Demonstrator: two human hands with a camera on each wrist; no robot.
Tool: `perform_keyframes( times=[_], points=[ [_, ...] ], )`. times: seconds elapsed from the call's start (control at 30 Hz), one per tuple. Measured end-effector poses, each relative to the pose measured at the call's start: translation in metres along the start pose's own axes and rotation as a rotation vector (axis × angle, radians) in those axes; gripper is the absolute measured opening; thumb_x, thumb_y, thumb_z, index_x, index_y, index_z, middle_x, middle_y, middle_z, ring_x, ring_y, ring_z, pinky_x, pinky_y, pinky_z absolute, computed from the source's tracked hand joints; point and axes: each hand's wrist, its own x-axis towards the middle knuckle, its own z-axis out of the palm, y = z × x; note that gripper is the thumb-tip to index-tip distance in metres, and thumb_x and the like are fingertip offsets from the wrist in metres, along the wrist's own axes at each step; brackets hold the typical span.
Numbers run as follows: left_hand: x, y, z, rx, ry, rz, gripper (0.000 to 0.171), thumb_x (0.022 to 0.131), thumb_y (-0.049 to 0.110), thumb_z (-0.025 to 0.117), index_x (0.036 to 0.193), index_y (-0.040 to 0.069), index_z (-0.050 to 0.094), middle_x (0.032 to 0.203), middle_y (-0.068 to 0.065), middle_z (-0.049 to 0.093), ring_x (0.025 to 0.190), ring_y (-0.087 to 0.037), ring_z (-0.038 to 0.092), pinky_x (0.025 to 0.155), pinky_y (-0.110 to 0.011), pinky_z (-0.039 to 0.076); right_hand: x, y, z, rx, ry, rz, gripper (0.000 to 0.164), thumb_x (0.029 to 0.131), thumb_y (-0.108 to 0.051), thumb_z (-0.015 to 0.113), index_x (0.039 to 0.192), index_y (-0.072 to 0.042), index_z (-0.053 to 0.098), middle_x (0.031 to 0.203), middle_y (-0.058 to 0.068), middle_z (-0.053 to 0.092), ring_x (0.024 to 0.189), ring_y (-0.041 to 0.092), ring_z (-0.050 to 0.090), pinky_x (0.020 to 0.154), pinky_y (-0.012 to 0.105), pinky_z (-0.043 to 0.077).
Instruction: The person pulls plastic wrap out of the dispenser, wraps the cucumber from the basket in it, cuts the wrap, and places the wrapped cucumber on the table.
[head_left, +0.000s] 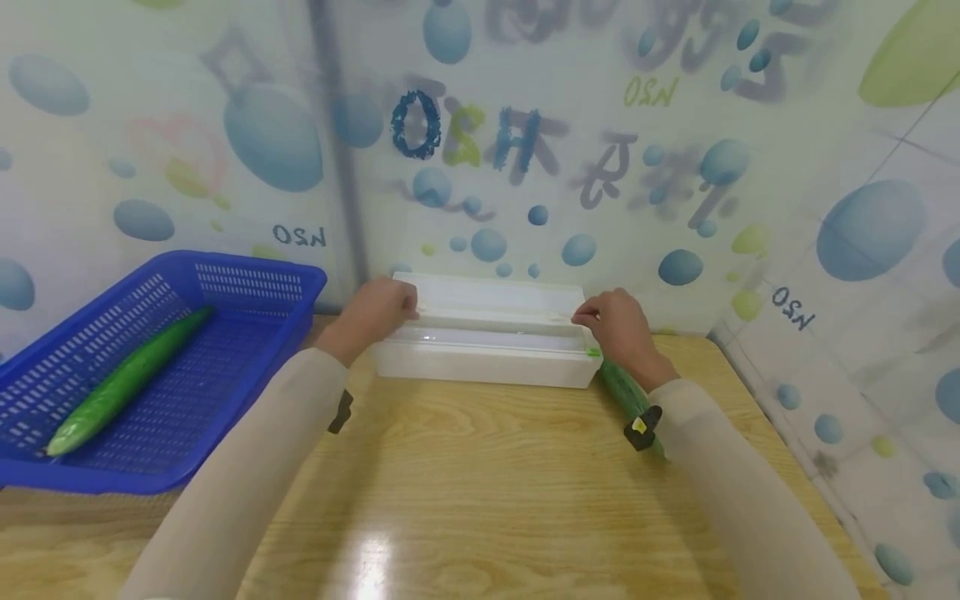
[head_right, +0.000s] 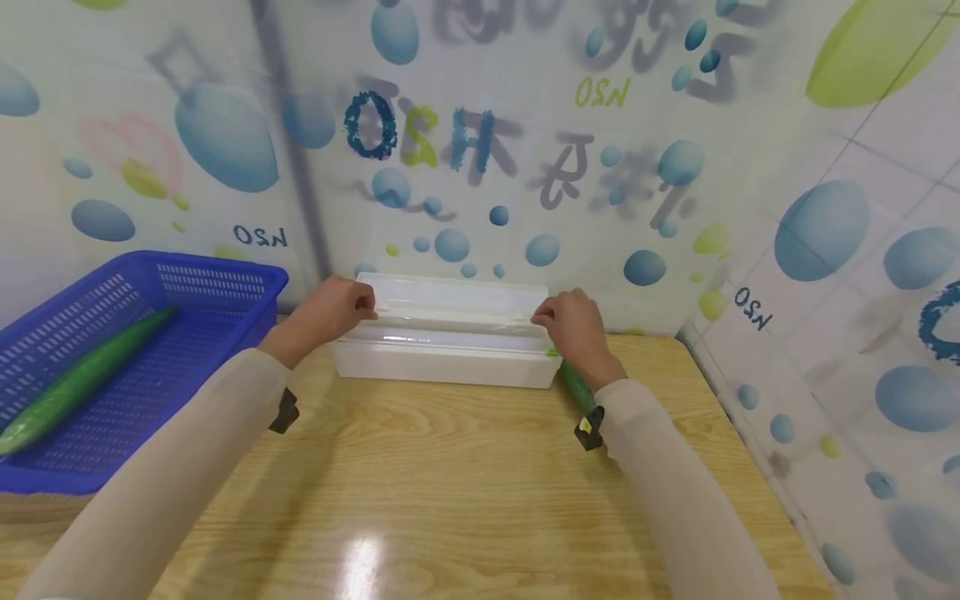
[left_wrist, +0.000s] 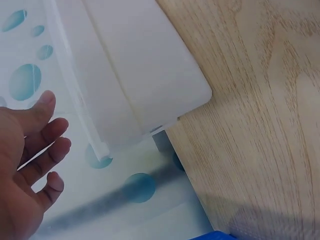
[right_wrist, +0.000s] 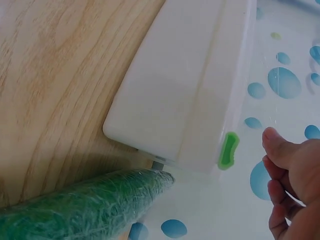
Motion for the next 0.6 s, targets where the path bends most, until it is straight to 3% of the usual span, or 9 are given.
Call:
perform_keyframes(
  times=[0.37,0.6],
  points=[
    [-0.003,0.001,-0.013,-0.132,0.071,-0.084,0.009,0.089,0.007,0.067,0.093,-0.001,0.07,0.091,-0.015,0.068,0.091,-0.031,0.06,0.084,-0.043,0.047,0.01,-0.003,-0.01,-0.055,0.069,-0.031,0.015,0.088,-0.018,0.069,0.089,-0.005,0.076,0.076,0.008,0.07,0.064,0.021,0.058,0.064,0.04,0.046],
    [-0.004,0.006,-0.023,-0.149,0.115,-0.147,0.011,0.09,0.005,0.065,0.097,-0.003,0.07,0.099,-0.019,0.067,0.097,-0.033,0.058,0.09,-0.045,0.045,0.013,-0.008,-0.017,-0.061,0.108,-0.048,0.014,0.088,-0.017,0.07,0.089,-0.005,0.076,0.083,0.01,0.071,0.077,0.028,0.058,0.072,0.044,0.044]
  ],
)
